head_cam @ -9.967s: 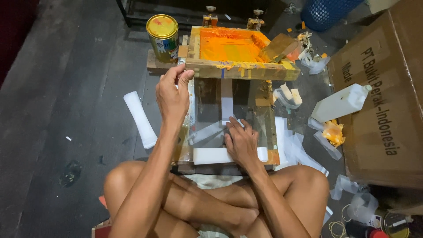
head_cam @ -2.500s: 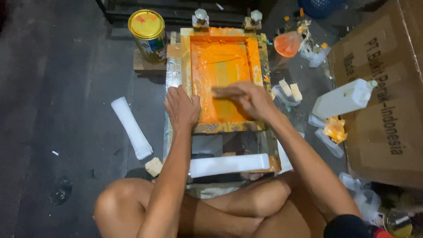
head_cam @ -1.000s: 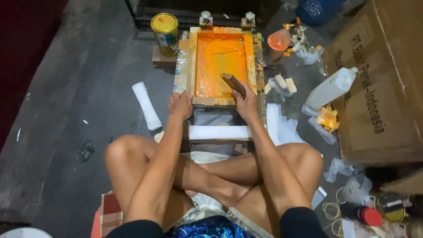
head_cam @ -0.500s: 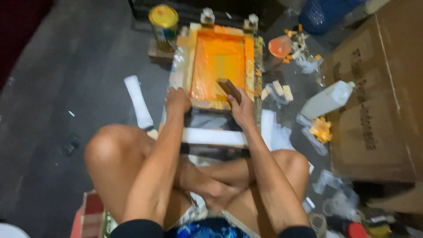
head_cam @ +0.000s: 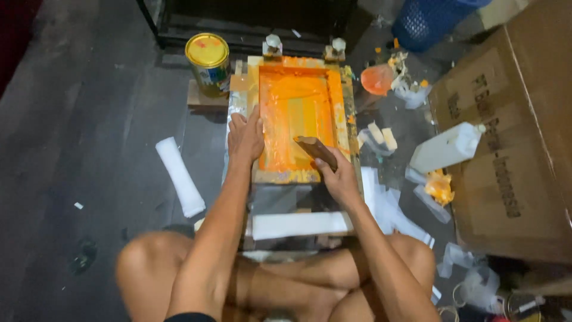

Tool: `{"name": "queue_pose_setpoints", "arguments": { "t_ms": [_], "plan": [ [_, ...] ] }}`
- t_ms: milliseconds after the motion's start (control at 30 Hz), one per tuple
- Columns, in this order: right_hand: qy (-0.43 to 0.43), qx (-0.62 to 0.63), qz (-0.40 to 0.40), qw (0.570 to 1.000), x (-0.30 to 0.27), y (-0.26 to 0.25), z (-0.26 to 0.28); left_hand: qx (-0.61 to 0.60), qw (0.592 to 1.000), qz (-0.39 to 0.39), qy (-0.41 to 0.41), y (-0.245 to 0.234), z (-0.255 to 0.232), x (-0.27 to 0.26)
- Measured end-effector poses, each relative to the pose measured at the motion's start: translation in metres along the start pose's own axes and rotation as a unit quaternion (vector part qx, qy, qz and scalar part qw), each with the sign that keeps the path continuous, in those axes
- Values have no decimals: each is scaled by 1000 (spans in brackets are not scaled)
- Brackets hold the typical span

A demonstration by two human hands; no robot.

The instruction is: The person sits cross-legged on the floor and uses a squeegee to spread orange ink across a screen printing frame. They repeatedly pull the ink across the mesh and then lift the frame to reveal the printed white material underneath.

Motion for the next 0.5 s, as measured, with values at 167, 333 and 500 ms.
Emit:
{"name": "queue_pose_setpoints", "arguments": {
  "t_ms": [167,333,500],
  "plan": [
    [-90,-45,1,995,62,7,47,-23,998,-50,-38,10,18,5],
    [-82,-167,62,981,137,34,0,-18,997,-53,-48,0,11,2],
    [-115,-189,139,965,129,49,31,-14,997,-57,-47,-9,1,3]
  ]
}}
Point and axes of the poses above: each hand's wrist, its own x-axis towards the middle knuckle, its own y-axis out of the palm, z = x × y, the point moved 9 cm from there along x, towards the middle knuckle, and after that the axes turned 4 degrees about y, right-handed, at the moved point
